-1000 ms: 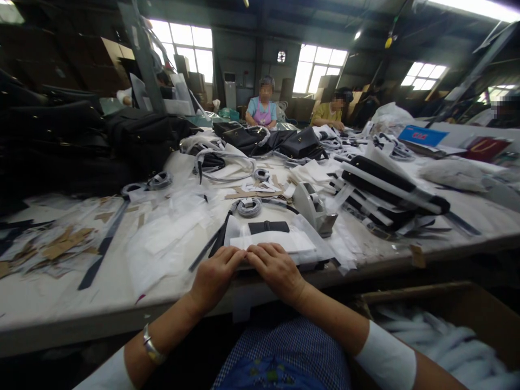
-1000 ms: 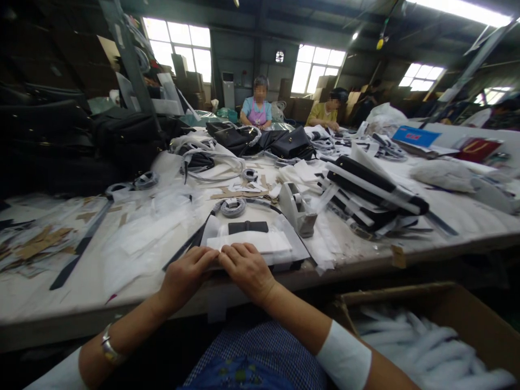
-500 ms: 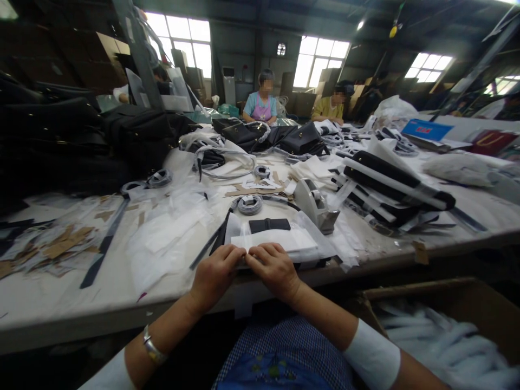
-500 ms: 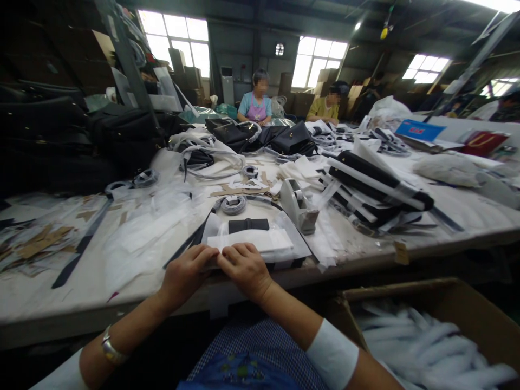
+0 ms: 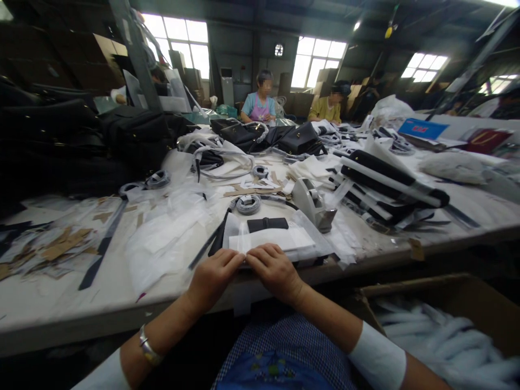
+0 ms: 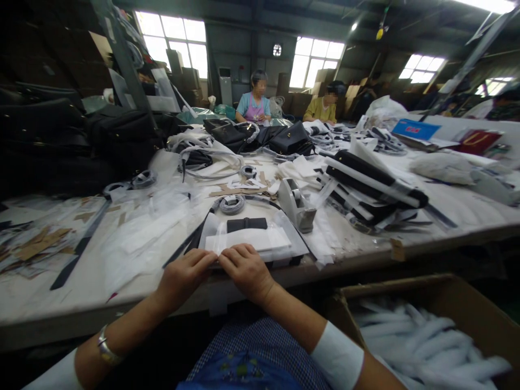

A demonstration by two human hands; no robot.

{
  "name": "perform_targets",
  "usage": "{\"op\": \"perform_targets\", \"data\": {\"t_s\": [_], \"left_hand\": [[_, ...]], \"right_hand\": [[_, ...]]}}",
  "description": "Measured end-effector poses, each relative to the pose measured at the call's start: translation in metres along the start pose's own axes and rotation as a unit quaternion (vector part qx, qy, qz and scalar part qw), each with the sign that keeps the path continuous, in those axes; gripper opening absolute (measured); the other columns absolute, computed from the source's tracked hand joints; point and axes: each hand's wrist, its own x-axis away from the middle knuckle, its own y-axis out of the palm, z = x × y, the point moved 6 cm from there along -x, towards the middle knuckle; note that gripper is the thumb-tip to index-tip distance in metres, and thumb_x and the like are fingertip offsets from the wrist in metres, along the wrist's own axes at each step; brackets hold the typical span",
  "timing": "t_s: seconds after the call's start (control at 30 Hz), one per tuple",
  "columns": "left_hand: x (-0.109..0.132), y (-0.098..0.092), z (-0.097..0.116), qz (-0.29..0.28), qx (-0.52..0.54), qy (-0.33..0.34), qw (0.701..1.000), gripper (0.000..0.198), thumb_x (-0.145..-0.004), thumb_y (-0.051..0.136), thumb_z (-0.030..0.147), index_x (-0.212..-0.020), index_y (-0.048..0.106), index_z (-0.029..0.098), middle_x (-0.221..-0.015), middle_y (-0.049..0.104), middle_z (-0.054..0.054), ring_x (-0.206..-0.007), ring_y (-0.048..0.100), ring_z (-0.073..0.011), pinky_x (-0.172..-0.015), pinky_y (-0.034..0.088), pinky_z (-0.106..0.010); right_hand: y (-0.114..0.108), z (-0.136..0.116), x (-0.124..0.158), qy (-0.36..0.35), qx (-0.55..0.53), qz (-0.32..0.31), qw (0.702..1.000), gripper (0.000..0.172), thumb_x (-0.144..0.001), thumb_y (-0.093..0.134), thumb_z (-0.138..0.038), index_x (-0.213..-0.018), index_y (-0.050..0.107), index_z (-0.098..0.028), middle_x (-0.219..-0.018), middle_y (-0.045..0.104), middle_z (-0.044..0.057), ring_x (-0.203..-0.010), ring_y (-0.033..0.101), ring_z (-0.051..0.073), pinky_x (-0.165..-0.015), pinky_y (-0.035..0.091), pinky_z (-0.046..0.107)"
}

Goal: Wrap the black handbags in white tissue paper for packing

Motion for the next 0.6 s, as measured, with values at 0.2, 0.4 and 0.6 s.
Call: {"op": "perform_targets", "data": {"t_s": [0.2, 0.4, 0.6], "left_hand": [[-0.002, 0.002, -0.002, 0.001, -0.030, -0.022, 0.999, 0.030, -0.094, 0.053, 0.014, -0.122, 0.057, 0.022, -0.091, 0.067, -0.003, -0.081, 0.064, -0.0197, -0.064, 0.047, -0.026], [-0.024, 0.005, -0.023, -0.104, -0.024, -0.082, 0.991, 0.044, -0.085, 0.055, 0.010, -0.125, 0.059, 0.028, -0.107, 0.067, -0.001, -0.095, 0.066, -0.0195, -0.068, 0.049, -0.025], [-0.048, 0.003, -0.036, -0.148, -0.024, -0.121, 0.981, 0.040, -0.083, 0.057, 0.019, -0.119, 0.065, 0.034, -0.120, 0.066, 0.003, -0.089, 0.069, -0.0190, -0.062, 0.049, -0.026]], "right_hand": [[-0.012, -0.020, 0.030, 0.005, -0.022, 0.034, 0.999, 0.031, -0.098, 0.046, -0.012, -0.125, 0.062, -0.017, -0.132, 0.064, 0.010, -0.130, 0.051, 0.022, -0.114, 0.037, 0.046], [-0.015, -0.031, 0.080, 0.129, -0.122, 0.036, 0.983, 0.033, -0.095, 0.050, -0.010, -0.122, 0.063, -0.022, -0.122, 0.071, 0.007, -0.114, 0.063, 0.020, -0.103, 0.049, 0.042], [-0.021, -0.009, 0.113, 0.287, -0.193, 0.057, 0.937, 0.026, -0.094, 0.053, -0.013, -0.114, 0.068, -0.021, -0.106, 0.074, 0.007, -0.099, 0.069, 0.019, -0.088, 0.058, 0.033]]}}
